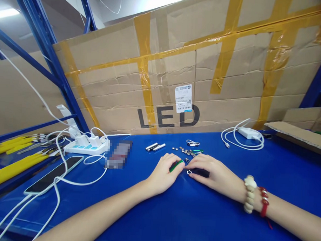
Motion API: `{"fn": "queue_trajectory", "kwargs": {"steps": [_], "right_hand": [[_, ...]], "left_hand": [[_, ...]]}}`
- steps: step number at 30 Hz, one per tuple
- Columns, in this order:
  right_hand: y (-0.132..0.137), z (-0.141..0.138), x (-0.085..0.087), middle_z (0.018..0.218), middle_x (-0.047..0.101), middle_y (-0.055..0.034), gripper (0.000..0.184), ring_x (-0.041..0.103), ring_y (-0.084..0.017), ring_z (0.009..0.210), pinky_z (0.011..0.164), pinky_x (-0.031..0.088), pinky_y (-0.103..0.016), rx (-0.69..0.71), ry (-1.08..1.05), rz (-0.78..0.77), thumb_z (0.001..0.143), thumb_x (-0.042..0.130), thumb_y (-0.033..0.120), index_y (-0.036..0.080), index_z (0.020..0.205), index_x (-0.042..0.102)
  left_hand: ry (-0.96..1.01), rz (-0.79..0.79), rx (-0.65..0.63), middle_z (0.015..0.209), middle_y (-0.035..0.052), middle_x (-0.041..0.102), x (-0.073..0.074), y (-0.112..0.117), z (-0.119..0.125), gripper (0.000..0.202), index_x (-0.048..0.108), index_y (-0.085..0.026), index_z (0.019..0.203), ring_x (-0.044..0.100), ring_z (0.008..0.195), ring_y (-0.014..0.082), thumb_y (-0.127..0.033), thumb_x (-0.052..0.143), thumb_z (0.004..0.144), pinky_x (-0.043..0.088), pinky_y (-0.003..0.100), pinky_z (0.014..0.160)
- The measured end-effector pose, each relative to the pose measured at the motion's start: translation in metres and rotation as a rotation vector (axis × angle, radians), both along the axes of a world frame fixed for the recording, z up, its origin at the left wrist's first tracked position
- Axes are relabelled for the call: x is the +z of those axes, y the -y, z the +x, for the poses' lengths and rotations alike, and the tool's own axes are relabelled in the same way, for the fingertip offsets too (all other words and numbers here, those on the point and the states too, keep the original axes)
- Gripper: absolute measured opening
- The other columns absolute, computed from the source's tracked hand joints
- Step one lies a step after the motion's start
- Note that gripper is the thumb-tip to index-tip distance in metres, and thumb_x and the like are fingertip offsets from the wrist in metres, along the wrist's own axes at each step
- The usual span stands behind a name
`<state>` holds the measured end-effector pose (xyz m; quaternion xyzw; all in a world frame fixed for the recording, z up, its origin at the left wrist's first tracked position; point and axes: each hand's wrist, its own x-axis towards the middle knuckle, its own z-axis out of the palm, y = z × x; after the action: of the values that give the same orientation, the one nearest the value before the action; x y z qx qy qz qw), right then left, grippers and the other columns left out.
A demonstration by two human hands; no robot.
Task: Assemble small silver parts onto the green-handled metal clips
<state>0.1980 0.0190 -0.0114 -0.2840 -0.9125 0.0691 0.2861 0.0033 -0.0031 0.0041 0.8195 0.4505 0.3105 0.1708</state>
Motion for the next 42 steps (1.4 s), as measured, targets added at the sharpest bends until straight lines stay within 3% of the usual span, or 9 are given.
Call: {"fn": "queue_trajectory", "kwargs": {"steps": [12,30,42], "right_hand": [[0.016,-0.010,0.003,0.098,0.060,0.0000,0.020,0.054,-0.015,0.091,0.081,0.040,-0.030,-0.001,0.064,-0.078,0.084,0.052,0.026,0.024,0.102,0.062],[0.017,-0.009,0.004,0.096,0.060,-0.0009,0.019,0.055,-0.015,0.089,0.081,0.042,-0.028,0.000,0.045,-0.116,0.086,0.051,0.028,0.025,0.100,0.063],[0.016,-0.007,0.008,0.085,0.060,-0.0010,0.019,0.055,-0.013,0.076,0.065,0.042,-0.023,-0.115,0.099,-0.154,0.082,0.056,0.040,0.025,0.088,0.066]], "left_hand": [[0.002,-0.007,0.014,0.079,0.0003,0.054,0.000,0.001,0.001,0.021,0.053,-0.014,0.075,0.046,0.081,0.0142,-0.026,0.043,0.090,0.033,0.030,0.077],[-0.019,-0.007,-0.008,0.084,0.0012,0.056,-0.001,0.002,-0.001,0.018,0.056,-0.016,0.081,0.048,0.083,0.0149,-0.027,0.044,0.089,0.034,0.031,0.081],[-0.030,0.011,-0.028,0.085,0.0007,0.058,0.000,0.002,-0.001,0.016,0.057,-0.015,0.083,0.048,0.083,0.0143,-0.026,0.046,0.089,0.034,0.029,0.079]]}}
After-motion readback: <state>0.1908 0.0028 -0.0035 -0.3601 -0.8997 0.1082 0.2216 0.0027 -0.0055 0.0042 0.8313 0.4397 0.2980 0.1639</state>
